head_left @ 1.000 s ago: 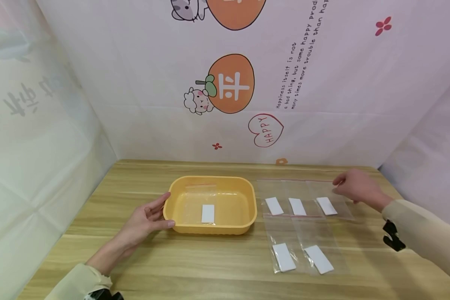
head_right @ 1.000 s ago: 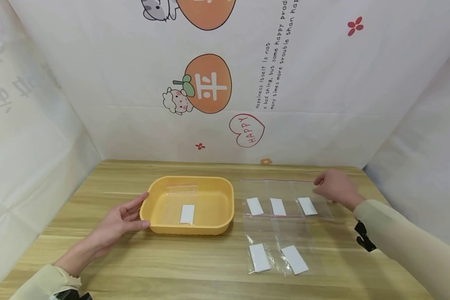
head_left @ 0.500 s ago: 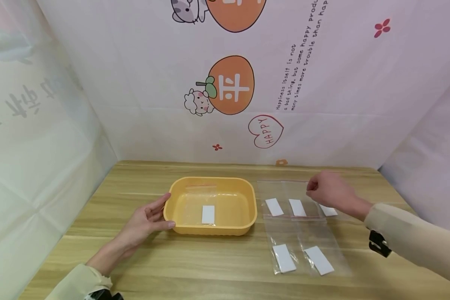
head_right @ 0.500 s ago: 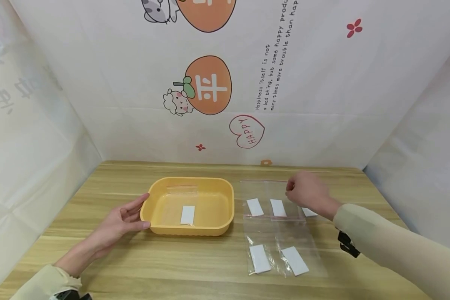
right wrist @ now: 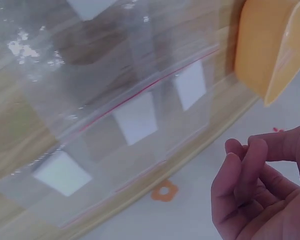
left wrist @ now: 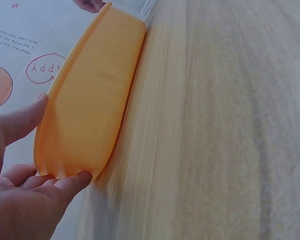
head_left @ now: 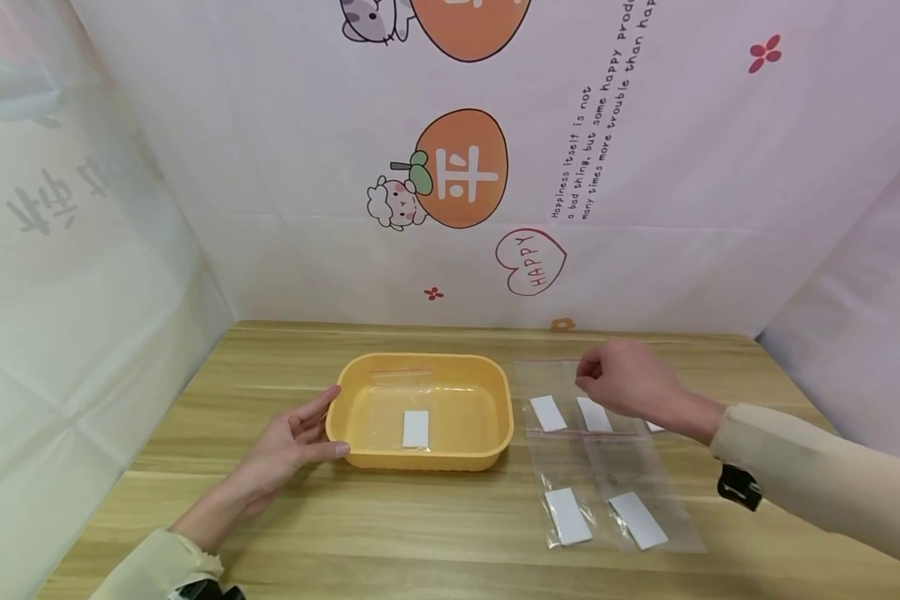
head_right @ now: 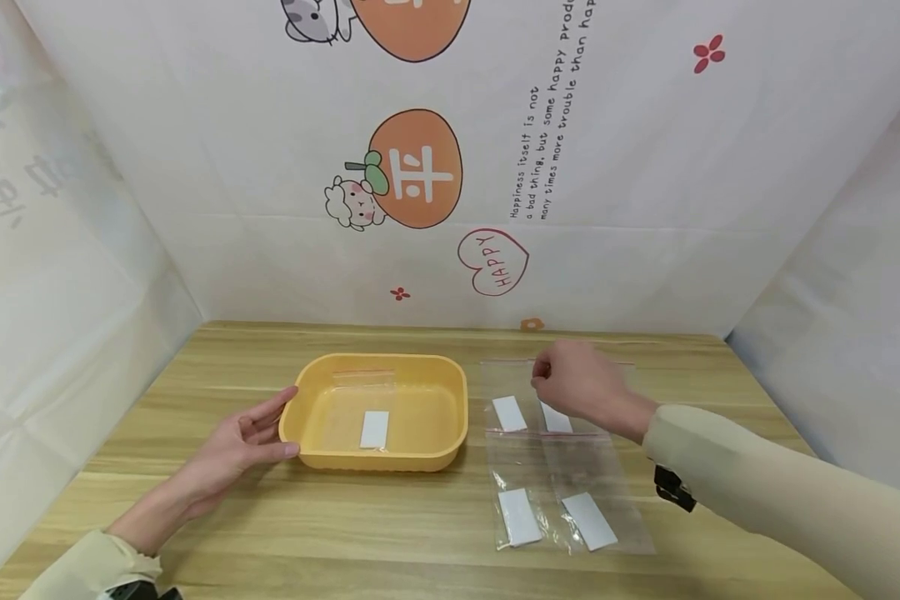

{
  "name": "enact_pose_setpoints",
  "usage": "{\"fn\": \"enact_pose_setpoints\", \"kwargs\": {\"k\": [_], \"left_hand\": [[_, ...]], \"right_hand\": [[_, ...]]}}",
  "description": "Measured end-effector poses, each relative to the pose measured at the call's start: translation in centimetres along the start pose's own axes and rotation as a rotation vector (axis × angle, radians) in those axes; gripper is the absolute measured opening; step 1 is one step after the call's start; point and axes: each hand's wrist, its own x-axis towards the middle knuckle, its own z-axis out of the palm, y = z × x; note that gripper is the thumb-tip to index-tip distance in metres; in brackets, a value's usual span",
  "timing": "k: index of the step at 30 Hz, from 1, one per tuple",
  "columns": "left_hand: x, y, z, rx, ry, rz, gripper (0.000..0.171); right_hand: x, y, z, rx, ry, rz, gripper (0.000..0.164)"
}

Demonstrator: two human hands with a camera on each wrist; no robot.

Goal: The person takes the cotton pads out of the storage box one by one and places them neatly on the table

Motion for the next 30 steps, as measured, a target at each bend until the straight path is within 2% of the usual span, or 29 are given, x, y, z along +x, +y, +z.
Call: {"fn": "enact_pose_setpoints", "kwargs": {"k": [10,17,23,30], "left_hand": [[-0.1,0.0,-0.2,-0.002,-0.002,-0.001,0.097],[-0.1,-0.1,-0.3,-0.006,-0.006,0.016,0.097],[-0.1,-0.1,-0.4,-0.002,-0.002,0.014,0.097],[0.0,-0.1,-0.4,0.000,-0.014,0.011,0.097]], "right_hand": [[1.9,-4.1,0.3,0.053,-0.017,-0.046,0.008],[3.8,-6.6,2.3,0.155,-0.017,-0.137,0.005],[5.2,-8.8,3.8,0.215,-0.071,-0.127,0.017],[7.0,-10.1,5.9,0.242,-0.145,-0.159,0.021]]}}
